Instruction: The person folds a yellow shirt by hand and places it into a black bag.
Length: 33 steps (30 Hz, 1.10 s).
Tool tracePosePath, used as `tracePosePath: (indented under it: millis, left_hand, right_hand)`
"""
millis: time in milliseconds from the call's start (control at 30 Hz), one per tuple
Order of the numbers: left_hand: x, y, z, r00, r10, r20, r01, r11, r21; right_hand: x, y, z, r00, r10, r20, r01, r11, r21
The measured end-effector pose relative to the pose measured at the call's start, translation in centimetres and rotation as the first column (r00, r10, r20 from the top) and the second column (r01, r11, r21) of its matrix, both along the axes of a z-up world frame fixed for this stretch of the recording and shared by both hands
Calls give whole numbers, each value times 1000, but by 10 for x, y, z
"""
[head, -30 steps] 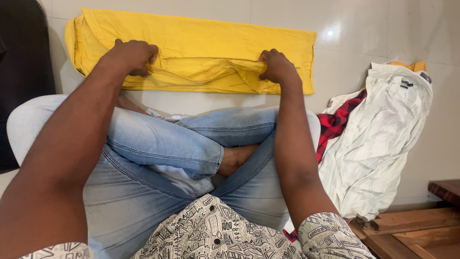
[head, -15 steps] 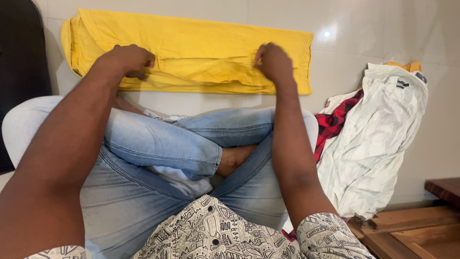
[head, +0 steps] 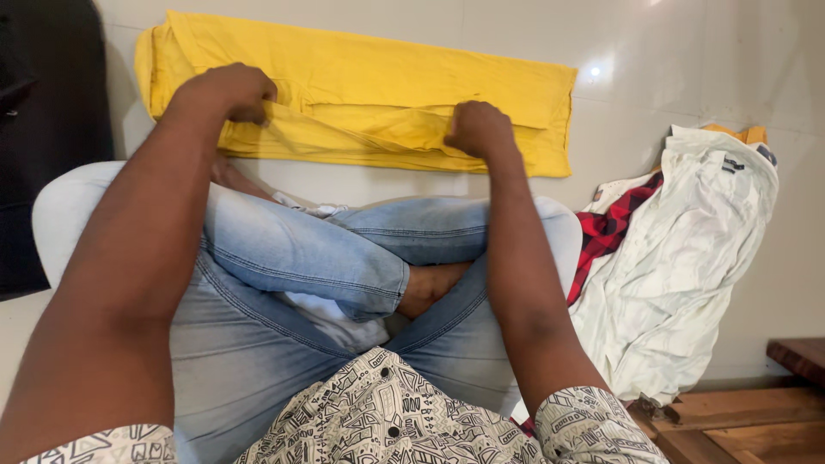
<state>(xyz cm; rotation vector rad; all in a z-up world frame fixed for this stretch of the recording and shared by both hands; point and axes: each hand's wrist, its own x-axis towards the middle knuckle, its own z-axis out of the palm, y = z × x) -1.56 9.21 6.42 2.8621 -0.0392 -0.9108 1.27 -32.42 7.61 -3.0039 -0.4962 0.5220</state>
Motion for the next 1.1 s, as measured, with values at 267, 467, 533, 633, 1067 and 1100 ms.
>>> tracePosePath:
  millis: [267, 467, 533, 633, 1067, 1100]
  left_hand:
    - [7, 15, -3, 998, 46, 29, -45, 998, -46]
    - [12, 23, -9, 988, -55, 147, 66, 996, -66]
    - [7, 29, -6, 983, 6, 181, 9, 997, -82]
    - [11, 34, -3, 963, 6, 268, 26, 993, -117]
    - [9, 31, 16, 965, 162, 206, -146, 985, -92]
    - [9, 31, 19, 967, 180, 180, -167, 982, -87]
  right_hand:
    - [-10, -11, 0, 988, 154, 19, -153, 944, 292]
    - [2, 4, -50, 968, 127, 215, -162, 975, 152]
    - [8, 8, -34, 988, -1, 156, -30, 981, 191]
    - [3, -7, -1, 990, -126, 57, 106, 954, 280]
    - [7, -61, 26, 992, -122, -21, 124, 973, 197]
    - [-1, -60, 43, 991, -131, 6, 126, 966, 226]
